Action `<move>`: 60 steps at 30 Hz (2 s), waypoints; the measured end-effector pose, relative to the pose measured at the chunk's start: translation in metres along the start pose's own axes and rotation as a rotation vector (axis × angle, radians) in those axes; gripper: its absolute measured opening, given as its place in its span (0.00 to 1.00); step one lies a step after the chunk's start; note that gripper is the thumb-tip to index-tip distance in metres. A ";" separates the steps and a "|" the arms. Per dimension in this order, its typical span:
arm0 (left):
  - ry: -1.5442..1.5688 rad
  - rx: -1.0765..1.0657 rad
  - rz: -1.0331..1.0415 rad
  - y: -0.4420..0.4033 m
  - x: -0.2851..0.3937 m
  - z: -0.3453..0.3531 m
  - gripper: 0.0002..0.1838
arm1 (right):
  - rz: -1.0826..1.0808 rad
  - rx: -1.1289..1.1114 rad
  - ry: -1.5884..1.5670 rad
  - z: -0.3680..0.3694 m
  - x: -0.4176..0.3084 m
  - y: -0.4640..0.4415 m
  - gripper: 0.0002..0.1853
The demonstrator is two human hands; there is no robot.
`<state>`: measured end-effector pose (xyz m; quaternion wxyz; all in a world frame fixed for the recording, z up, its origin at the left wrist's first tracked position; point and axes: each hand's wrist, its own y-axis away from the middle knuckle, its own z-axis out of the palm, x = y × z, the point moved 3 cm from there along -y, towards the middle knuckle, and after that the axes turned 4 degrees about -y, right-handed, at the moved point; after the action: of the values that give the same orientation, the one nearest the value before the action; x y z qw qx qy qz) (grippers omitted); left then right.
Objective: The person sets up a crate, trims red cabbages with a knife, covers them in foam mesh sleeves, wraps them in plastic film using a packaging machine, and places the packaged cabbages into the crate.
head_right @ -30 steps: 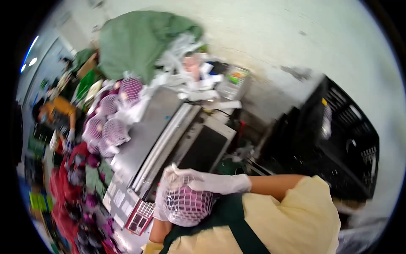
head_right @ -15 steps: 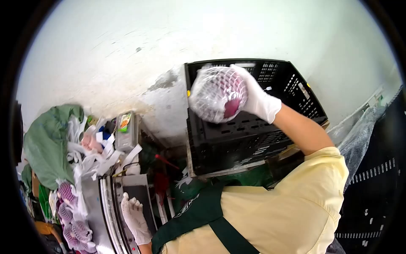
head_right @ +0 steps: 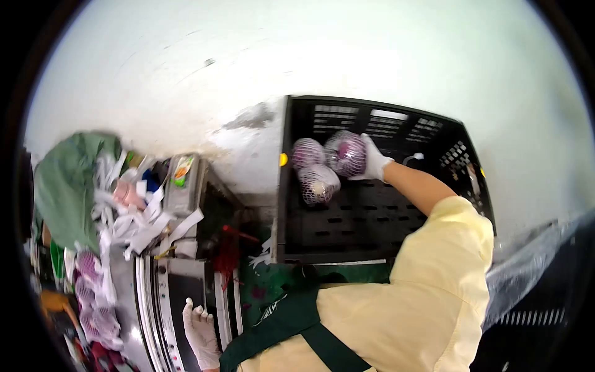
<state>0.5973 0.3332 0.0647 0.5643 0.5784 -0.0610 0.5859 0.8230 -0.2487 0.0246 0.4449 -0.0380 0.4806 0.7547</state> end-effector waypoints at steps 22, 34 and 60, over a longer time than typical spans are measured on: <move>-0.252 0.513 1.103 -0.145 0.304 -0.333 0.19 | -0.466 -1.250 1.218 0.669 0.468 0.011 0.21; -0.550 0.570 0.640 -0.159 0.324 -0.316 0.38 | -0.451 -1.310 1.247 0.773 0.609 -0.074 0.28; -1.801 0.467 0.850 -0.007 0.180 -0.300 0.27 | -1.658 -1.656 2.403 0.614 0.384 -0.053 0.31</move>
<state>0.4751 0.6596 0.0981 -0.0724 0.8301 -0.5467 0.0825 0.8575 0.4689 0.1301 0.0377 0.9874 0.1237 0.0906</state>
